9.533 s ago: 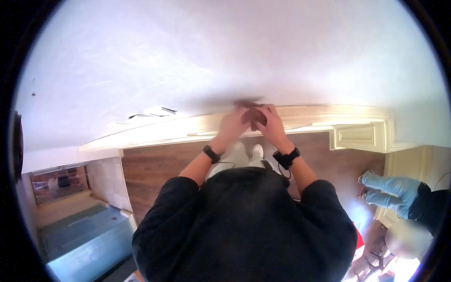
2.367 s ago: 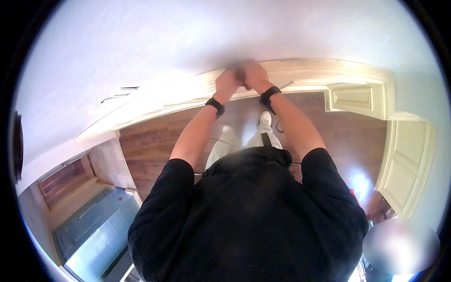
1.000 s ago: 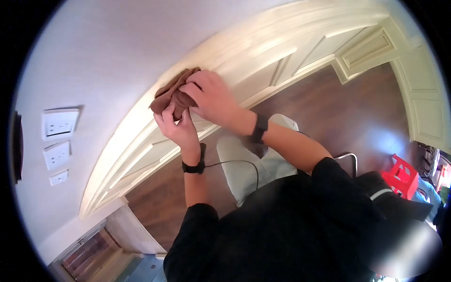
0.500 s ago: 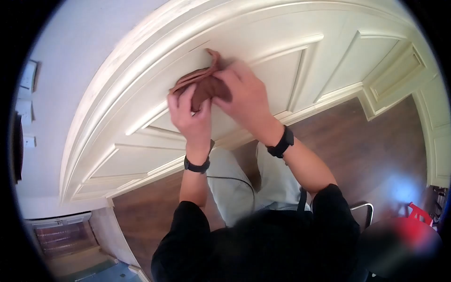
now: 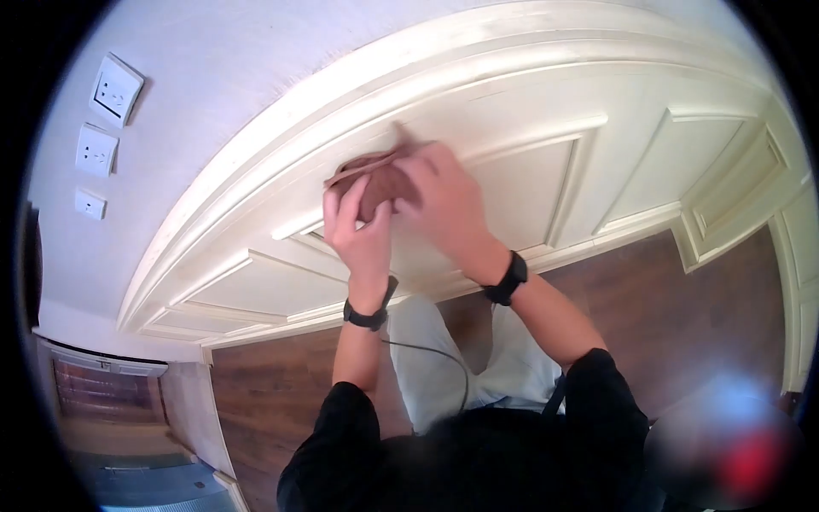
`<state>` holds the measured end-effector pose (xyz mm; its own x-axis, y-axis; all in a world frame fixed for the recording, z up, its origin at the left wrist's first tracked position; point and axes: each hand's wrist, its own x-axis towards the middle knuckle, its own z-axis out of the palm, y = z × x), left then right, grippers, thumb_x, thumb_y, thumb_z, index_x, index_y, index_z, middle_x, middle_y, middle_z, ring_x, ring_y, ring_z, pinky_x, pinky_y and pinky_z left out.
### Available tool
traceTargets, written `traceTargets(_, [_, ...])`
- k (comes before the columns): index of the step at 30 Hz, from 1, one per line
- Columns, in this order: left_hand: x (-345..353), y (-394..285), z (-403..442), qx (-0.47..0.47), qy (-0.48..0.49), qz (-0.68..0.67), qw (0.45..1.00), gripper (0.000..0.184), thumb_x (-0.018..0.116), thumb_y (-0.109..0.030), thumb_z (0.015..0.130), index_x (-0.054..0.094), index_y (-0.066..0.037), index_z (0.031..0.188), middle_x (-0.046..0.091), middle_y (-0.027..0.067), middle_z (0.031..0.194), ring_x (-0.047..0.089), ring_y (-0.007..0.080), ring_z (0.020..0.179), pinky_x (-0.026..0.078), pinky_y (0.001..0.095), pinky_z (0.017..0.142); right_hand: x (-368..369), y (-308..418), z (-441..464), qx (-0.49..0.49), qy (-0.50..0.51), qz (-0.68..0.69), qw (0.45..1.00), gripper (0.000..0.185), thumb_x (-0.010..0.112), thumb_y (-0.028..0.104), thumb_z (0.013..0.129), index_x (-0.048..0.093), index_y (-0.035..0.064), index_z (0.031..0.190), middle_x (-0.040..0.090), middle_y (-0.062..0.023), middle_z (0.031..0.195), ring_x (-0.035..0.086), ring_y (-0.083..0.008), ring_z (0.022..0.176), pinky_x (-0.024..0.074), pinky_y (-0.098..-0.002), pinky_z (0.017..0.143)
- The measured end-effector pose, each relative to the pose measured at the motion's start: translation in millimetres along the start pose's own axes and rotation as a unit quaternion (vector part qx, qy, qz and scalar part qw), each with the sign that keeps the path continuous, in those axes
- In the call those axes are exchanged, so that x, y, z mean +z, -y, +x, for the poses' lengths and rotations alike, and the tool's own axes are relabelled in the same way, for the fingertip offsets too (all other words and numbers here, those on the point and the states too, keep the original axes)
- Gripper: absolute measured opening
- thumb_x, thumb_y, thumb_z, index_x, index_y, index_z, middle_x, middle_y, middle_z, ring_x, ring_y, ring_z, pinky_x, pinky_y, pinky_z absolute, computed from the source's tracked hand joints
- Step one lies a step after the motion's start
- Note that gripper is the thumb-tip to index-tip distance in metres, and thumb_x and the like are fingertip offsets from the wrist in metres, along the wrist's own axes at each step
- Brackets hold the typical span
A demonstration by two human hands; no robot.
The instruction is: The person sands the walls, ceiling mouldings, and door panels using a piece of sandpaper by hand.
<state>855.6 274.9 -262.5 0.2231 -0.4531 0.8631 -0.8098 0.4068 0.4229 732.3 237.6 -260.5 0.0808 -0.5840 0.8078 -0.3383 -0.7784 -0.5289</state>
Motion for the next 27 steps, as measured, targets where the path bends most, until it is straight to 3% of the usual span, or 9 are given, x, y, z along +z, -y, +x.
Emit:
traceTargets(4, [39.7, -31.8, 12.7, 0.021, 0.050, -0.027, 0.998, 0.038, 0.068, 0.005, 0.064, 0.069, -0.006, 0.100, 0.060, 0.0112, 0.098, 0.062, 0.0294, 0.085, 0.052, 0.0352, 0.071, -29.2, -34.8, -1.0, 0.049, -0.067, -0.015, 0.996, 0.045, 0.073, 0.005, 0.062, 0.057, 0.0066, 0.104, 0.056, -0.0130, 0.100, 0.058, -0.0330, 0.089, 0.0505, -0.0384, 0.072])
traceTargets(7, [72.8, -48.2, -2.9, 0.032, 0.087, -0.031, 0.995, 0.040, 0.071, 0.002, 0.063, 0.069, -0.010, 0.101, 0.060, 0.0102, 0.099, 0.063, 0.0303, 0.083, 0.052, 0.0365, 0.068, -49.5, -67.7, -17.3, 0.031, -0.117, -0.058, 0.991, 0.046, 0.073, 0.001, 0.060, 0.056, 0.0039, 0.104, 0.054, -0.0153, 0.099, 0.054, -0.0356, 0.092, 0.0466, -0.0395, 0.079])
traceTargets(8, [80.6, -50.7, -9.5, 0.034, 0.101, -0.028, 0.994, 0.041, 0.072, 0.001, 0.062, 0.069, -0.012, 0.101, 0.060, 0.0097, 0.099, 0.063, 0.0306, 0.082, 0.052, 0.0371, 0.067, -53.9, -77.7, -23.9, 0.026, -0.130, -0.064, 0.989, 0.044, 0.071, -0.003, 0.062, 0.055, 0.0025, 0.102, 0.054, -0.0148, 0.099, 0.055, -0.0328, 0.091, 0.0472, -0.0383, 0.078])
traceTargets(13, [96.1, -34.2, -45.8, 0.019, 0.101, -0.050, 0.993, 0.040, 0.073, -0.001, 0.063, 0.068, -0.014, 0.100, 0.058, 0.0067, 0.095, 0.062, 0.0298, 0.073, 0.051, 0.0400, 0.060, -39.3, -98.4, -56.5, 0.109, -0.130, 0.025, 0.985, 0.038, 0.069, -0.008, 0.066, 0.053, 0.0009, 0.100, 0.053, -0.0114, 0.096, 0.057, -0.0253, 0.090, 0.0495, -0.0327, 0.071])
traceTargets(16, [85.1, -3.4, -66.1, 0.002, 0.095, -0.013, 0.995, 0.037, 0.072, 0.000, 0.063, 0.068, -0.012, 0.098, 0.057, 0.0077, 0.093, 0.062, 0.0296, 0.073, 0.050, 0.0391, 0.059, -19.9, -81.0, -67.0, 0.208, -0.057, 0.091, 0.972, 0.039, 0.069, -0.008, 0.067, 0.054, 0.0024, 0.102, 0.052, -0.0115, 0.095, 0.059, -0.0258, 0.090, 0.0498, -0.0317, 0.068])
traceTargets(20, [47.8, 31.3, -76.4, -0.009, 0.055, 0.027, 0.998, 0.040, 0.070, 0.002, 0.064, 0.066, -0.011, 0.102, 0.059, 0.0096, 0.094, 0.062, 0.0294, 0.077, 0.052, 0.0372, 0.060, 18.0, -70.2, -73.3, 0.060, -0.004, -0.012, 0.998, 0.045, 0.075, 0.002, 0.062, 0.058, 0.0075, 0.103, 0.054, -0.0136, 0.099, 0.059, -0.0316, 0.087, 0.0508, -0.0382, 0.071])
traceTargets(23, [33.4, 32.1, -71.9, -0.068, 0.026, 0.023, 0.997, 0.039, 0.068, 0.005, 0.065, 0.065, -0.008, 0.102, 0.061, 0.0108, 0.098, 0.063, 0.0305, 0.083, 0.053, 0.0374, 0.063, 35.9, -51.9, -70.6, 0.066, 0.016, 0.026, 0.997, 0.044, 0.074, -0.004, 0.063, 0.056, 0.0025, 0.102, 0.052, -0.0147, 0.097, 0.058, -0.0346, 0.087, 0.0496, -0.0370, 0.071])
traceTargets(27, [50.9, 35.3, -68.3, 0.005, 0.020, -0.006, 1.000, 0.039, 0.066, 0.008, 0.065, 0.065, -0.008, 0.101, 0.060, 0.0108, 0.098, 0.062, 0.0305, 0.084, 0.053, 0.0378, 0.064, 26.4, -60.7, -67.1, 0.075, -0.008, -0.001, 0.997, 0.041, 0.072, -0.003, 0.064, 0.056, 0.0043, 0.101, 0.053, -0.0132, 0.096, 0.058, -0.0326, 0.084, 0.0495, -0.0370, 0.070])
